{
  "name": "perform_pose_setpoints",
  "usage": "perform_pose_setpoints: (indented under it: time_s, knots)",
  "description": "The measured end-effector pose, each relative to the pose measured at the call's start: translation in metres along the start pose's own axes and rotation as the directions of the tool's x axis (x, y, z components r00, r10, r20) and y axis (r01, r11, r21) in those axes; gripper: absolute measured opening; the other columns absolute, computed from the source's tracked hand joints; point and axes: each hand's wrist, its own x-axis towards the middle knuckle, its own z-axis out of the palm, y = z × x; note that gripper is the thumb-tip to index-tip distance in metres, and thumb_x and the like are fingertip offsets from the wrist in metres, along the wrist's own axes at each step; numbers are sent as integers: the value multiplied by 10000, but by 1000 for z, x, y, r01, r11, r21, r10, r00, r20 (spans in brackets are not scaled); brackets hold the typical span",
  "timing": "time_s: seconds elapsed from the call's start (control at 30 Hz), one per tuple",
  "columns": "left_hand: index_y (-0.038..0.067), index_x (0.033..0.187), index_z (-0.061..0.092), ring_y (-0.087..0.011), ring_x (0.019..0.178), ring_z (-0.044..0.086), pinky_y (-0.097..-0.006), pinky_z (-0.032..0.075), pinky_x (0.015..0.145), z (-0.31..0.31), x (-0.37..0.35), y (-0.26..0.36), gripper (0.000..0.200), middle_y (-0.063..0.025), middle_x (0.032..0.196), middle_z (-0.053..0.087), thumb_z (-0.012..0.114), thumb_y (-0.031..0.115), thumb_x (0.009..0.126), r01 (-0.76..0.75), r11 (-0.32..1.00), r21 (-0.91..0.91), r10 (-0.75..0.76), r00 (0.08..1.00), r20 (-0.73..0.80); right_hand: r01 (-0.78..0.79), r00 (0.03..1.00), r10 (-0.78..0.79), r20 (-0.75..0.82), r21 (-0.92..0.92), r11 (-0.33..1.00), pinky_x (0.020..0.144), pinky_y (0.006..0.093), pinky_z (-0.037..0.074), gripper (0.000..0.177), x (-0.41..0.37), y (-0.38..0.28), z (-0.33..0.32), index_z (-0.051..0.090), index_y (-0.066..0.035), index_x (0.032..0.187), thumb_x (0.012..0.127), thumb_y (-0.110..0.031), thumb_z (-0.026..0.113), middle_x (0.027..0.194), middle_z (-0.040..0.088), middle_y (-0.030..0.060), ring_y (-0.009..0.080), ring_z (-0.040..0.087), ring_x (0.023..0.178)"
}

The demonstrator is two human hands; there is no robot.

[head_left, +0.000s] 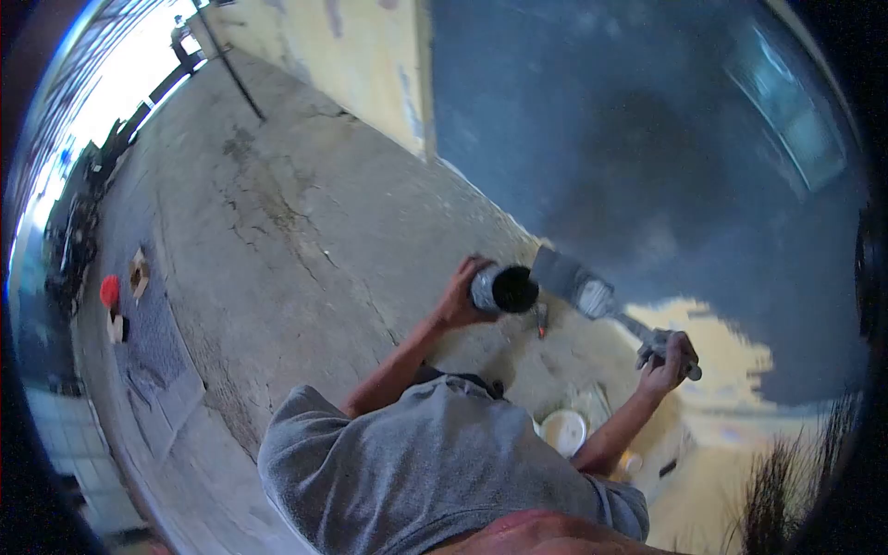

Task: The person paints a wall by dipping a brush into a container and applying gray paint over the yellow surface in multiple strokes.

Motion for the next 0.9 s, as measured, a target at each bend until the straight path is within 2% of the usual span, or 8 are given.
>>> perform_pose_setpoints:
  time_s: [0.03, 0.1, 0.2, 0.27, 0.4, 0.63, 0.83, 0.9]
  knots:
    - [47, 1216, 495, -341, 1119, 498, -417, 409, 971, -20, -3, 2, 907, -147, 1168, 507, 884, 199, 410, 42, 999, 13, -42, 999, 22, 58, 995, -49, 83, -112, 992, 343, 273, 391, 226, 6, 19, 15, 585, 7, 729, 831, -191, 620, 643, 591, 107, 169, 492, 404]
    - [47, 1216, 496, -336, 1113, 505, -413, 414, 967, -51, -16, -13, 899, -143, 1165, 511, 879, 193, 416, 89, 996, 19, -89, 996, 14, 88, 860, -2, 510, -145, 985, 323, 261, 385, 233, 2, -4, 95, 600, 12, 680, 830, -165, 626, 612, 589, 92, 149, 509, 387]
    - [56, 1220, 504, -324, 1130, 502, -409, 405, 982, -87, -29, -35, 900, -132, 1183, 521, 879, 189, 413, 228, 973, -15, -229, 973, -11, 90, 778, 57, 626, -200, 976, 336, 247, 375, 229, -3, -7, 173, 614, 3, 669, 838, -150, 617, 566, 571, 59, 112, 491, 383]
    - [65, 1223, 511, -318, 1153, 492, -409, 391, 1001, -96, -33, -46, 909, -124, 1205, 527, 884, 192, 404, 337, 940, -58, -339, 940, -33, 263, 692, -15, 721, -233, 936, 351, 232, 359, 223, 9, 5, 191, 617, -7, 653, 839, -130, 616, 513, 540, 25, 84, 474, 381]
    - [66, 1232, 502, -330, 1115, 513, -415, 414, 980, -123, -35, -65, 903, -131, 1177, 531, 878, 181, 418, 291, 954, 79, -294, 955, 37, 168, 724, 23, 689, -209, 963, 369, 232, 352, 222, 12, 1, 235, 613, -13, 633, 837, -101, 607, 490, 530, 22, 62, 456, 382]
    - [57, 1257, 475, -346, 1117, 507, -426, 412, 984, -123, -11, -87, 908, -144, 1170, 513, 868, 183, 449, 352, 934, 53, -356, 922, 149, 301, 657, 59, 751, -333, 894, 414, 247, 357, 225, 18, 3, 261, 613, -13, 631, 837, -101, 594, 492, 526, 16, 82, 461, 406]
    - [60, 1256, 477, -351, 1113, 504, -431, 420, 972, -70, -5, -111, 887, -145, 1168, 512, 857, 194, 465, 330, 944, -10, -321, 925, 202, 160, 792, 97, 603, -359, 919, 402, 246, 335, 232, 28, -9, 219, 615, -1, 628, 830, -114, 598, 491, 516, 24, 76, 446, 406]
    - [65, 1260, 478, -346, 1117, 504, -430, 422, 972, -66, 14, -69, 889, -143, 1163, 515, 853, 182, 463, 314, 947, 72, -321, 910, 263, 159, 785, 94, 613, -346, 925, 399, 241, 333, 233, 35, -5, 193, 607, 1, 619, 827, -104, 598, 498, 520, 26, 76, 449, 407]
